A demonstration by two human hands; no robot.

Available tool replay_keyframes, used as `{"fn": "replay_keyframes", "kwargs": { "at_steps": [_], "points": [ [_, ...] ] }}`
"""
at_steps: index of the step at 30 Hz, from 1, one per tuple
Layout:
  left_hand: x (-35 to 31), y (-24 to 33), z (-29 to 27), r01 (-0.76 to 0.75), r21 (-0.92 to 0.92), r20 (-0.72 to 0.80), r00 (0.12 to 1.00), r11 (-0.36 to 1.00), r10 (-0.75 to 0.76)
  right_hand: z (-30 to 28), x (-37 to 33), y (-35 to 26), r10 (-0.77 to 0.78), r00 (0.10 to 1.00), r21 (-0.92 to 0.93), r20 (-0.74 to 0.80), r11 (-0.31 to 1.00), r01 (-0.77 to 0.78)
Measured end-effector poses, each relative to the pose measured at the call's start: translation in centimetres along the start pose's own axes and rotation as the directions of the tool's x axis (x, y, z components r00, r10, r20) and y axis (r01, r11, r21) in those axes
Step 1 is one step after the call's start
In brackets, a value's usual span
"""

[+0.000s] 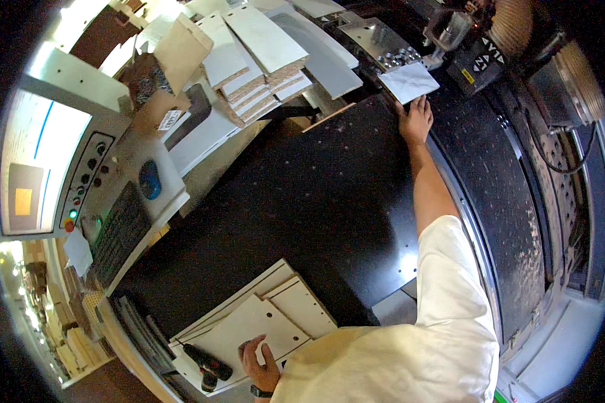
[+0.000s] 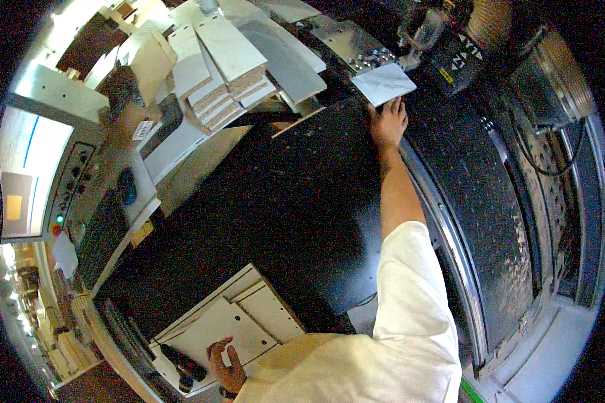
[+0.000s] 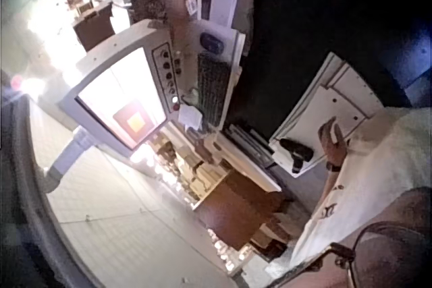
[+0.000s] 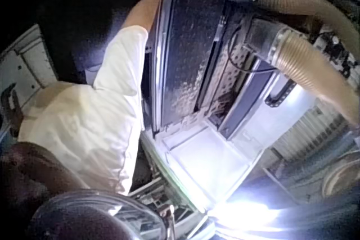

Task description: The person assembles a wood-composite structure by aligning and attaching various panels using an electric screwdriver. The person secures a light-wood panel to a white panel, adds another white side piece, and fastens them together with screws.

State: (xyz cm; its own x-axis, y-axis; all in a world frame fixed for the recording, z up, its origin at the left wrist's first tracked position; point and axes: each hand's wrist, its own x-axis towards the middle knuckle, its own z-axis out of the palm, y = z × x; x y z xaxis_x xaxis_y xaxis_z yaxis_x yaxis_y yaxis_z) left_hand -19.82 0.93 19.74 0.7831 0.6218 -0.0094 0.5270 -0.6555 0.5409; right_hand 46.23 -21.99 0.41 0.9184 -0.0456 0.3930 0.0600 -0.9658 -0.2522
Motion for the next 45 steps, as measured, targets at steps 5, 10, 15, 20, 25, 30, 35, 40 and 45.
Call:
{"fn": "replay_keyframes", "kwargs": {
  "at_steps": [5, 10, 15, 20, 25, 30, 35, 40, 45],
  "points": [
    [-0.3, 0.1, -0.1, 0.108, -0.026, -0.033, 0.994, 0.994, -0.109, -0.4, 0.5, 0.7, -0.034, 0.999, -0.017, -0.015, 0.999, 0.034],
    [-0.8, -0.3, 0.1, 0.066, -0.036, -0.075, 0.995, 0.997, -0.069, -0.3, 0.4, 0.9, 0.029, 0.999, -0.018, 0.023, 0.999, -0.029],
    [-0.7, 0.0, 0.6, 0.093, -0.076, -0.14, 0.985, 0.993, -0.103, 0.0, 1.0, -0.1, -0.011, 0.999, -0.04, -0.051, 0.999, 0.009],
    [-2.7, 0.0, -0.2, 0.135, -0.057, -0.185, 0.972, 0.989, -0.143, 1.4, 1.7, -4.5, -0.232, 0.973, 0.035, -0.01, 0.972, 0.232],
    [0.9, 0.4, -0.9, -0.072, -0.1, -0.107, 0.992, 0.992, 0.061, 4.0, 4.5, 7.9, -0.255, 0.964, -0.169, 0.068, 0.95, 0.263],
    [-1.0, 0.4, 0.1, 0.004, -0.128, -0.152, 0.988, 0.992, -0.024, 4.9, 2.6, 5.8, -0.344, 0.851, -0.241, -0.397, 0.934, 0.265],
    [-2.0, -0.2, 1.4, 0.042, -0.163, -0.145, 0.987, 0.986, -0.066, 4.1, 1.6, 4.8, -0.152, 0.966, -0.196, -0.208, 0.974, 0.111],
    [-1.9, 0.4, 0.7, 0.055, -0.174, -0.138, 0.987, 0.983, -0.08, 4.8, 2.3, 5.5, -0.128, 0.969, -0.176, -0.21, 0.98, 0.092],
    [-2.9, 0.3, 0.5, 0.069, -0.154, -0.119, 0.989, 0.986, -0.088, 5.2, 2.0, 5.4, -0.126, 0.975, -0.148, -0.183, 0.984, 0.1]
  ]
}}
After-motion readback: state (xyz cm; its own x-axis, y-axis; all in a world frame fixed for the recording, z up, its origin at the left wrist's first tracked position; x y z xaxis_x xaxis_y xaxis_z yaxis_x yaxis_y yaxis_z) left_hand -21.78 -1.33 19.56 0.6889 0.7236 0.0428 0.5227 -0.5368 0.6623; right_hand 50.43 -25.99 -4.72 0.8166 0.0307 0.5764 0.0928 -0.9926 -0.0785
